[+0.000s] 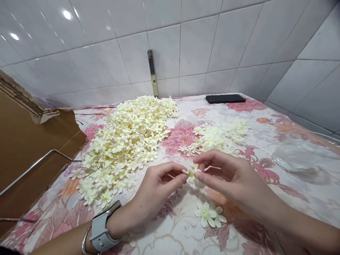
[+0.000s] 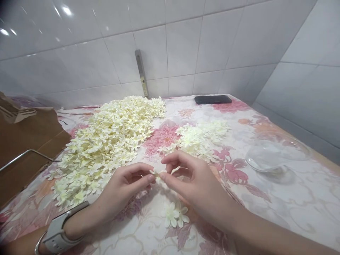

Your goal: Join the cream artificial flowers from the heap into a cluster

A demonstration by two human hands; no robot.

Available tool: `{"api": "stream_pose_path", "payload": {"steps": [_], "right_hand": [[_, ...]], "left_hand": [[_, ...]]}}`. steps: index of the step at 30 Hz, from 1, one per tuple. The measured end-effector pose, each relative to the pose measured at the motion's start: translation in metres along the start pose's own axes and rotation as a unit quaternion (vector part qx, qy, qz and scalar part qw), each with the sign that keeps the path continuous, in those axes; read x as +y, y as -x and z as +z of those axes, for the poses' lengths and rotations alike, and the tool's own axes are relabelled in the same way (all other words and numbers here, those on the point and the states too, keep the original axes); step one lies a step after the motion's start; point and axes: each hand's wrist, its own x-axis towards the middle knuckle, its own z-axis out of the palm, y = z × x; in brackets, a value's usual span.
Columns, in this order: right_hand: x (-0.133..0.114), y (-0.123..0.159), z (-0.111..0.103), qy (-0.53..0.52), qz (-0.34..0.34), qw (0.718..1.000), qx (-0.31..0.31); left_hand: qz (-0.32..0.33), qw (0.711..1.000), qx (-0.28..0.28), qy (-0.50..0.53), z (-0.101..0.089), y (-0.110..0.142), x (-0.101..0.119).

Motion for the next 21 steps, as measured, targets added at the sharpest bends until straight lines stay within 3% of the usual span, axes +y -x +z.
{"api": "stream_pose_path", "payload": {"steps": [5,9,14,16,21], "right_hand": [[-0.005,0.002,0.004,0.169,-0.065,0.981,-0.071],[0.000,0.002,0.003,0.246,-0.148,0.958,-0.015],[0.007,0.005,-0.002,0.278,-0.324,0.902,0.063],[0.009,0.008,-0.004,0.295,-0.375,0.876,0.071],[0.013,0.012,-0.009,0.340,-0.460,0.819,0.050]], "left_hand": [[0.001,0.999,0.025,-0.022,0.001,0.000,0.001],[-0.066,0.997,0.028,0.020,0.002,0.001,0.003],[-0.171,0.975,-0.087,0.116,0.005,0.007,0.007],[-0.180,0.963,-0.111,0.170,0.005,0.007,0.007],[-0.178,0.951,-0.093,0.237,0.004,0.005,0.010]]}}
